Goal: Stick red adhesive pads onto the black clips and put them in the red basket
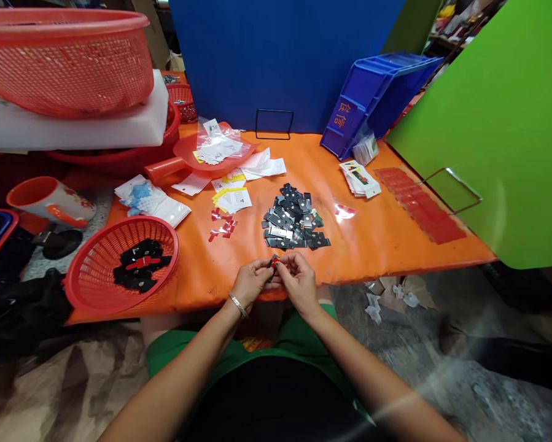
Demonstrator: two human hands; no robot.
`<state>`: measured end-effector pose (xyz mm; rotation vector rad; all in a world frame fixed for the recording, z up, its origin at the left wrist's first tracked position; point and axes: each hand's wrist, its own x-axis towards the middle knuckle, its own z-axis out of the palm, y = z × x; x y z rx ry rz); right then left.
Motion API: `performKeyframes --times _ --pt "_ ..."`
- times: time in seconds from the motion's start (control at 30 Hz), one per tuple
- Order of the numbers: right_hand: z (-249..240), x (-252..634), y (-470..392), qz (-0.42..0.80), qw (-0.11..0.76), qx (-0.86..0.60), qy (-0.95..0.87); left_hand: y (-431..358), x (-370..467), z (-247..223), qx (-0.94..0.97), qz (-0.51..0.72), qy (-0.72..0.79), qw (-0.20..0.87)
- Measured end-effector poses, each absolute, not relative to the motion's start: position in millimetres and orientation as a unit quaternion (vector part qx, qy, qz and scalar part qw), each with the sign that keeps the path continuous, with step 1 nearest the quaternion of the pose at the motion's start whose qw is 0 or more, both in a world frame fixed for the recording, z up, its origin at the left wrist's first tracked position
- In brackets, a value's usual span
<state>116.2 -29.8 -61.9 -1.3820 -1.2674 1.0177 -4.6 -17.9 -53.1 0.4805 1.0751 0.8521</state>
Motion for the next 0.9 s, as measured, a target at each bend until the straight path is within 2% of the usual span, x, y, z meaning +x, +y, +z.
performKeyframes --times 0.37,0.9 --pt "-56.1 120.3 -34.7 0.282 0.467 -0.584 -0.601 -24.6 -1.0 -54.7 0.255 0.417 0.475 0.732" --pt "-53.9 117.7 -22.9 0.392 0.460 -0.607 -0.516 -23.7 -1.5 -52.4 0.266 0.410 0.472 0.734"
